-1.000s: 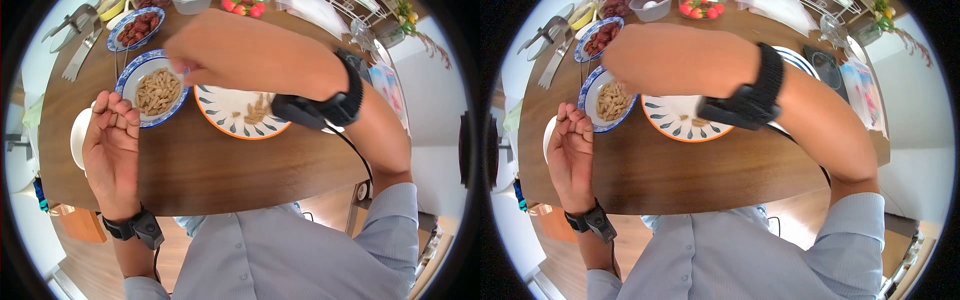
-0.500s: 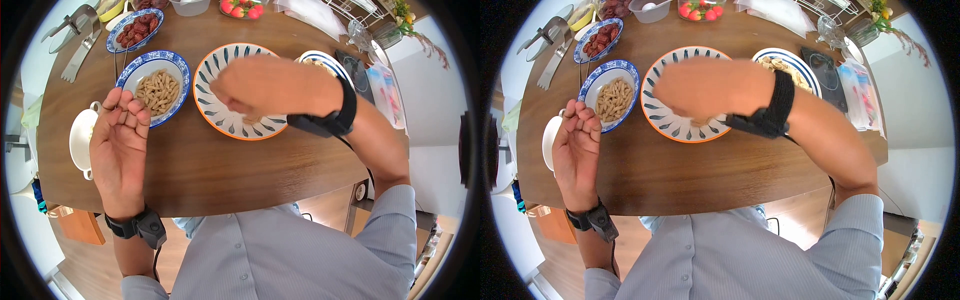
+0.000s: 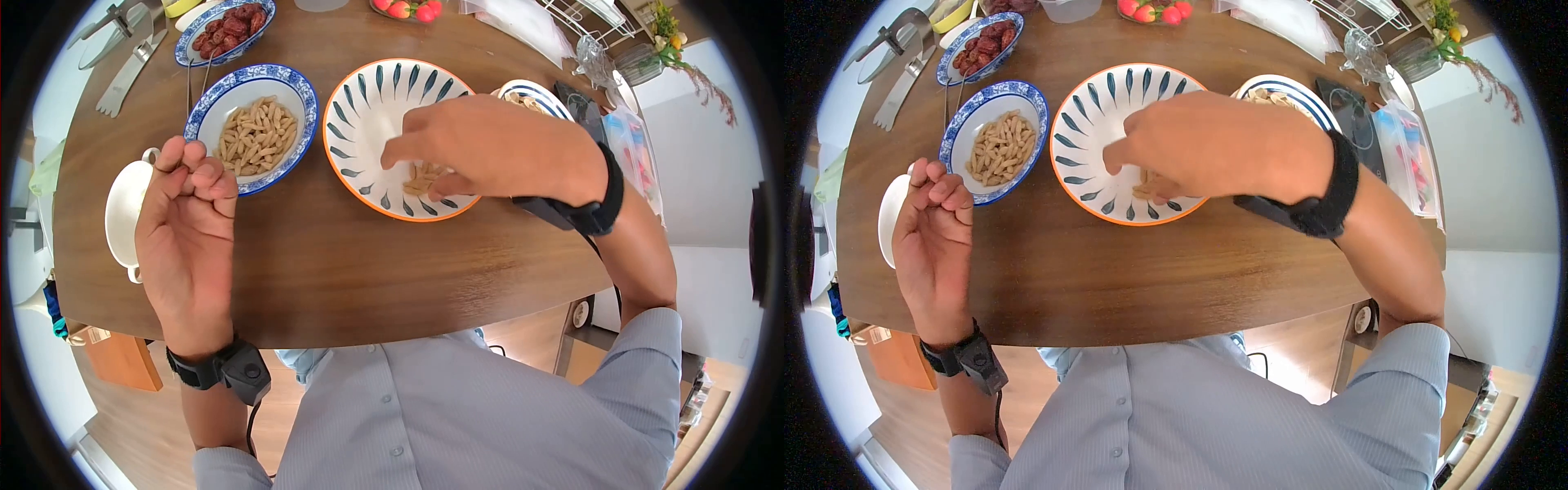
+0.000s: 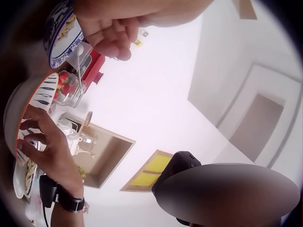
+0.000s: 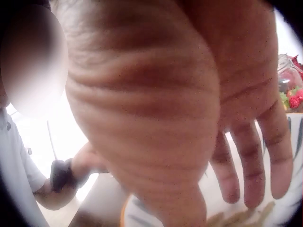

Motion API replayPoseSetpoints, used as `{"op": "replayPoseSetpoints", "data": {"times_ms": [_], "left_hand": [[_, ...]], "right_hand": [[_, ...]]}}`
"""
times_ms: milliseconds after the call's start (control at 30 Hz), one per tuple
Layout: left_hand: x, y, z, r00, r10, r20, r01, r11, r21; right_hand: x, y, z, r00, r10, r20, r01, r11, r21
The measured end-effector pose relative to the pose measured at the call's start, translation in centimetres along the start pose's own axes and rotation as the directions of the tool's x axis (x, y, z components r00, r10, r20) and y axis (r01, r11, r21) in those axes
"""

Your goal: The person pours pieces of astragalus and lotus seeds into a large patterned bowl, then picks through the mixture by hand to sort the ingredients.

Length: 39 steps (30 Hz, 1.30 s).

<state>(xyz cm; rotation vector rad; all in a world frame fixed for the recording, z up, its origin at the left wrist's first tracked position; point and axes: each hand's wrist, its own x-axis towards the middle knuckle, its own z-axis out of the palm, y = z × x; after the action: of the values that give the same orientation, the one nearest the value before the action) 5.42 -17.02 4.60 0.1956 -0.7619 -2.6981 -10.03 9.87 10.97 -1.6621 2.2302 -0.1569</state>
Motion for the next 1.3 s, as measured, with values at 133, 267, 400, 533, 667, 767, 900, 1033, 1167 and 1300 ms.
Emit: {"op": "replayPoseSetpoints", "data": {"times_ms": [133, 267, 400, 533, 667, 767, 900, 1033, 1167, 1300], "left_hand": [[0.1, -0.4, 0.6, 0.998, -0.022, 0.054, 0.021, 1.0, 0.007], [0.1, -0.8, 1.1, 0.996, -0.043, 0.081, 0.042, 0.999, 0.008], [0.2, -1.2, 1.2, 0.997, -0.053, 0.063, 0.051, 0.998, 0.03], [0.4, -1.4, 1.5, 0.997, -0.061, 0.051, 0.059, 0.998, 0.033], [0.5, -1.6, 1.7, 0.996, -0.068, 0.058, 0.067, 0.998, 0.014], [0.4, -1.5, 1.7, 0.995, -0.081, 0.065, 0.08, 0.997, 0.015], [0.3, -1.4, 1.9, 0.994, -0.084, 0.077, 0.082, 0.996, 0.025], [0.4, -1.5, 1.8, 0.992, -0.096, 0.086, 0.093, 0.995, 0.035], [0.4, -1.6, 1.9, 0.989, -0.116, 0.091, 0.113, 0.993, 0.032], [0.4, -1.7, 1.9, 0.989, -0.118, 0.09, 0.116, 0.993, 0.031]], "right_hand": [[-0.6, -0.1, 1.7, 0.994, -0.045, -0.096, 0.041, 0.998, -0.045], [-0.7, 0.0, 2.4, 0.996, 0.023, -0.085, -0.025, 1.0, -0.015], [-0.9, 0.3, 2.7, 0.989, -0.005, -0.15, -0.003, 0.998, -0.057], [-0.6, 0.7, 3.4, 0.982, -0.061, -0.178, 0.048, 0.996, -0.076], [-0.8, 0.6, 2.8, 0.992, -0.016, -0.123, 0.008, 0.998, -0.069], [-0.9, 1.2, 2.8, 0.99, -0.034, -0.139, 0.036, 0.999, 0.008], [-0.9, 2.2, 2.6, 0.994, 0.019, -0.107, -0.004, 0.99, 0.139], [-0.7, 2.3, 2.1, 0.998, 0.065, -0.014, -0.062, 0.984, 0.169], [-0.7, 2.2, 2.1, 0.996, 0.08, -0.028, -0.078, 0.995, 0.06], [-1.1, 2.5, 2.8, 0.995, 0.006, -0.096, -0.009, 0.999, -0.031]]}}
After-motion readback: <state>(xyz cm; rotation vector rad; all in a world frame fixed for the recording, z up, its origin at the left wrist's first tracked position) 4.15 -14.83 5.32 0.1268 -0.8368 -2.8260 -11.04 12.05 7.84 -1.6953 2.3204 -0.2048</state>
